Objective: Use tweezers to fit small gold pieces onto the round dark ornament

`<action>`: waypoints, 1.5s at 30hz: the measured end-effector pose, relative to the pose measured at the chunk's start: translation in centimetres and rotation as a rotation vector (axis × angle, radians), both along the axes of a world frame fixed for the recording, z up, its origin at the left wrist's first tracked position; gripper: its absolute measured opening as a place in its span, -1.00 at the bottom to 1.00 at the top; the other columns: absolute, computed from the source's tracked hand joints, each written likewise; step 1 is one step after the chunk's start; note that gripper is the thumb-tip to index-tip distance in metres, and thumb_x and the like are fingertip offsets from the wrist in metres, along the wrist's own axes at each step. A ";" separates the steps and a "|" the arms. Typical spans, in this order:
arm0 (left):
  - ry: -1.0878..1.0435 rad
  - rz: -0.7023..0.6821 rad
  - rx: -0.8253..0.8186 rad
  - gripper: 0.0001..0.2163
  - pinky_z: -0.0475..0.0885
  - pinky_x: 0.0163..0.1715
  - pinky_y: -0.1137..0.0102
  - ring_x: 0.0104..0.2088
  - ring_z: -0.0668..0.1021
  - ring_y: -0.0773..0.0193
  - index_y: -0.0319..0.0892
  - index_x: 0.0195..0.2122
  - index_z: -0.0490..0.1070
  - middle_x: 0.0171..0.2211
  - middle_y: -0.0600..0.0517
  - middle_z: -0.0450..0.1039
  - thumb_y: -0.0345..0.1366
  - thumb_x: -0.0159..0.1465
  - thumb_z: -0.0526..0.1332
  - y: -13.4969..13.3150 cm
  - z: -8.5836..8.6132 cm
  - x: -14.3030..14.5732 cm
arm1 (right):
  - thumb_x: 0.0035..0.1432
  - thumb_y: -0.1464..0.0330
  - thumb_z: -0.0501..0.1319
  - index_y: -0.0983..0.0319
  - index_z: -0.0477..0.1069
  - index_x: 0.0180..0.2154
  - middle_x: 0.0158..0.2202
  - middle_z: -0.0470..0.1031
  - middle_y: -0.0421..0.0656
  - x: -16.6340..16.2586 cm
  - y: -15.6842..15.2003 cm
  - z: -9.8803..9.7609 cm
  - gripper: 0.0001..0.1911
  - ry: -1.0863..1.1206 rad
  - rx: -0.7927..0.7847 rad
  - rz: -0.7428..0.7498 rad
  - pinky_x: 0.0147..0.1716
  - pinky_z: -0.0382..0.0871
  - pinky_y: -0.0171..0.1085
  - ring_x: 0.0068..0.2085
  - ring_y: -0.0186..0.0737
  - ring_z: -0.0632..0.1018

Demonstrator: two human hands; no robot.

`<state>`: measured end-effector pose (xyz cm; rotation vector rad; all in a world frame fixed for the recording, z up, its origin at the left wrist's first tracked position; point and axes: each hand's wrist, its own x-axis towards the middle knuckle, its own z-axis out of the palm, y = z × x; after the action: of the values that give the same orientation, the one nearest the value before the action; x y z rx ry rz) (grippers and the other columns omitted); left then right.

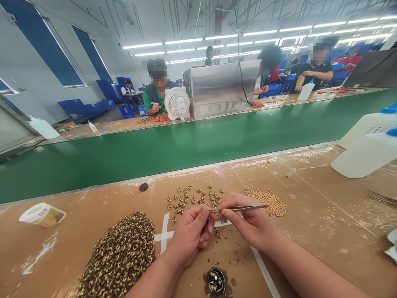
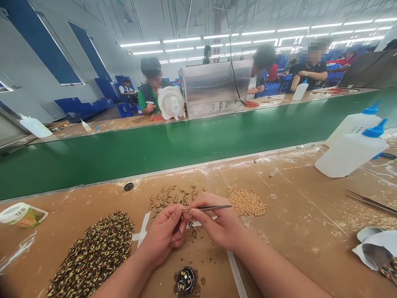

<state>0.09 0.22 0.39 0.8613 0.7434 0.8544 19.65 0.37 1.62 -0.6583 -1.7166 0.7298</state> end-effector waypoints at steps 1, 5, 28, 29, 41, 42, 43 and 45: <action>-0.002 -0.001 0.002 -0.44 -0.07 -0.70 0.57 -0.69 0.07 0.59 -0.21 -0.36 0.40 -0.56 0.17 0.32 0.24 0.20 0.46 0.0 0.0 0.0 | 0.50 0.31 0.22 0.17 0.58 -0.17 -0.30 0.66 -0.14 0.0 0.0 0.0 -0.83 -0.006 0.013 0.000 -0.24 0.53 -0.21 -0.27 -0.22 0.64; -0.010 -0.011 0.008 -0.44 -0.06 -0.71 0.58 -0.69 0.09 0.59 -0.21 -0.37 0.39 -0.56 0.17 0.31 0.25 0.22 0.45 0.0 -0.1 0.0 | 0.49 0.38 0.22 0.16 0.57 -0.14 -0.32 0.64 -0.15 -0.1 0.0 0.1 -0.86 -0.011 0.103 -0.005 -0.29 0.50 -0.23 -0.31 -0.24 0.62; -0.030 -0.010 0.033 -0.48 -0.09 -0.72 0.57 -0.70 0.06 0.58 -0.22 -0.37 0.45 -0.58 0.17 0.29 0.20 0.28 0.41 -0.1 -0.1 0.1 | 0.44 0.46 0.25 0.15 0.57 -0.17 -0.35 0.62 -0.19 -0.5 -0.6 -0.2 -0.85 0.007 0.077 -0.068 -0.35 0.49 -0.30 -0.36 -0.28 0.59; -0.027 -0.010 0.036 -0.48 -0.09 -0.73 0.57 -0.71 0.07 0.58 -0.22 -0.37 0.47 -0.57 0.16 0.32 0.21 0.28 0.40 -0.1 -0.1 0.1 | 0.46 0.44 0.23 0.15 0.57 -0.19 -0.38 0.59 -0.20 -0.6 -0.6 -0.2 -0.85 0.038 0.033 -0.070 -0.36 0.47 -0.31 -0.37 -0.29 0.58; 0.167 0.237 0.205 -0.69 0.13 -0.63 0.52 -0.64 0.32 0.54 -0.17 -0.14 0.68 -0.34 0.02 0.60 -0.02 0.34 0.40 0.6 -0.4 -0.3 | 0.50 0.27 0.21 0.20 0.53 -0.26 -0.41 0.51 -0.23 -0.4 -2.2 -0.1 -0.75 -0.236 -0.184 0.435 -0.37 0.33 -0.31 -0.40 -0.35 0.46; 0.169 0.232 0.207 -0.71 0.14 -0.64 0.52 -0.64 0.34 0.53 -0.16 -0.12 0.68 -0.34 0.01 0.61 -0.04 0.34 0.39 0.6 -0.4 -0.3 | 0.50 0.27 0.21 0.21 0.52 -0.28 -0.42 0.52 -0.23 -0.5 -2.3 -0.2 -0.74 -0.287 -0.201 0.467 -0.37 0.32 -0.31 -0.41 -0.35 0.46; 0.169 0.227 0.205 -0.72 0.14 -0.64 0.51 -0.63 0.35 0.52 -0.15 -0.10 0.68 -0.34 0.00 0.62 -0.06 0.35 0.39 0.5 -0.4 -0.3 | 0.50 0.27 0.20 0.21 0.51 -0.29 -0.42 0.52 -0.22 -0.6 -2.4 -0.4 -0.73 -0.330 -0.215 0.489 -0.36 0.32 -0.30 -0.41 -0.35 0.46; 0.167 0.220 0.197 -0.73 0.14 -0.65 0.51 -0.63 0.37 0.51 -0.14 -0.06 0.68 -0.32 -0.01 0.64 -0.09 0.35 0.37 0.5 -0.4 -0.2 | 0.51 0.27 0.19 0.22 0.50 -0.29 -0.41 0.53 -0.21 -0.7 -2.5 -0.6 -0.72 -0.395 -0.222 0.519 -0.33 0.33 -0.29 -0.40 -0.34 0.46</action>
<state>-0.13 0.69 0.03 1.0488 0.9226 1.0732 18.93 -2.16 1.01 -0.5305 -2.2283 1.2270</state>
